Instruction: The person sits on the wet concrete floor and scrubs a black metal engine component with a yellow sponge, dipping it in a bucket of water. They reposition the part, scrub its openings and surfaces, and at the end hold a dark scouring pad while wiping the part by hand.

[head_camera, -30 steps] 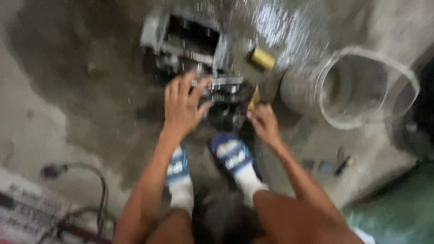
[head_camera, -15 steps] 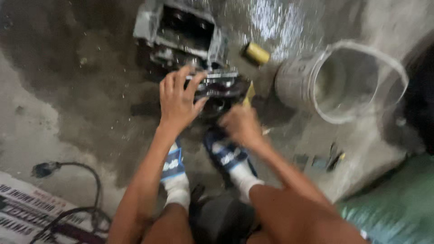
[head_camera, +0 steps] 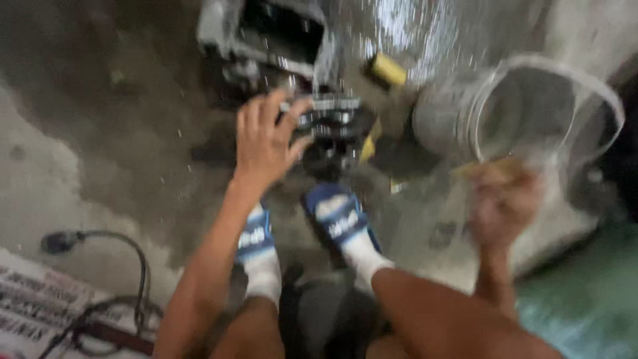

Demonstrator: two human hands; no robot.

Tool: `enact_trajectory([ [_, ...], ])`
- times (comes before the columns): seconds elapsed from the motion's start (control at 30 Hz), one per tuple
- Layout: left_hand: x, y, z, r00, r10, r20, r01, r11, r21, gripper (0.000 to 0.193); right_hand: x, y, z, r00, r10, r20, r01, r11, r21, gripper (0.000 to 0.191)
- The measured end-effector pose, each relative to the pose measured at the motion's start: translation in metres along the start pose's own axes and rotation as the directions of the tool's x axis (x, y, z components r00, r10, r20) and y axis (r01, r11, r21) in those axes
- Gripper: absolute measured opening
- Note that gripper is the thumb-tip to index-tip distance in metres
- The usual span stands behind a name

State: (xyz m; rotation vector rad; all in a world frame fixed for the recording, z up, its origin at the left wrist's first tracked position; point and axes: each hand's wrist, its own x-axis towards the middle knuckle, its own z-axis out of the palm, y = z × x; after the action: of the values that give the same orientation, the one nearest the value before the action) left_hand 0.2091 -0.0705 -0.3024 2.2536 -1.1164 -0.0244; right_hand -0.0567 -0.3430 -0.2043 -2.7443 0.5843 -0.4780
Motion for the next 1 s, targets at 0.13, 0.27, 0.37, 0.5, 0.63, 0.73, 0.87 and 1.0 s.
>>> enact_trajectory([
  [0.13,-0.001,0.0,0.0,1.0,-0.026,0.008,0.026,1.0,-0.013,0.078,0.046,0.057,-0.024,0.965,0.257,0.052,-0.248,0.958,-0.142,0.018],
  [0.27,-0.004,0.0,0.005,0.999,-0.032,0.008,0.032,0.999,-0.027,0.077,0.069,0.128,0.005,0.887,-0.104,0.449,0.252,0.925,-0.283,0.025],
  [0.37,-0.004,-0.001,0.008,0.999,-0.032,-0.017,0.032,0.999,-0.004,0.076,0.083,0.15,0.043,0.723,0.101,0.683,0.052,0.978,-0.2,0.025],
  [0.5,-0.004,-0.002,0.008,1.0,-0.027,-0.013,0.027,1.0,0.001,0.077,0.09,0.138,0.035,0.626,0.417,0.659,-0.438,0.887,-0.145,0.026],
  [0.63,-0.004,-0.001,0.006,1.0,-0.027,-0.009,0.027,0.999,0.019,0.077,0.073,0.089,-0.018,0.816,0.456,0.354,-0.54,0.82,0.19,0.019],
  [0.73,-0.003,0.0,0.005,1.0,-0.023,-0.01,0.024,1.0,0.009,0.076,0.043,0.027,0.006,0.912,0.224,0.343,-0.355,0.85,0.39,0.019],
  [0.87,-0.003,0.001,0.003,0.999,-0.028,-0.018,0.028,1.0,-0.012,0.076,0.014,-0.034,0.134,0.92,-0.122,0.371,-0.02,0.934,0.357,0.033],
  [1.0,-0.003,-0.001,0.0,1.0,-0.011,-0.015,0.011,1.0,-0.022,0.076,0.008,-0.025,0.166,0.911,-0.205,0.358,0.057,0.923,0.382,0.025],
])
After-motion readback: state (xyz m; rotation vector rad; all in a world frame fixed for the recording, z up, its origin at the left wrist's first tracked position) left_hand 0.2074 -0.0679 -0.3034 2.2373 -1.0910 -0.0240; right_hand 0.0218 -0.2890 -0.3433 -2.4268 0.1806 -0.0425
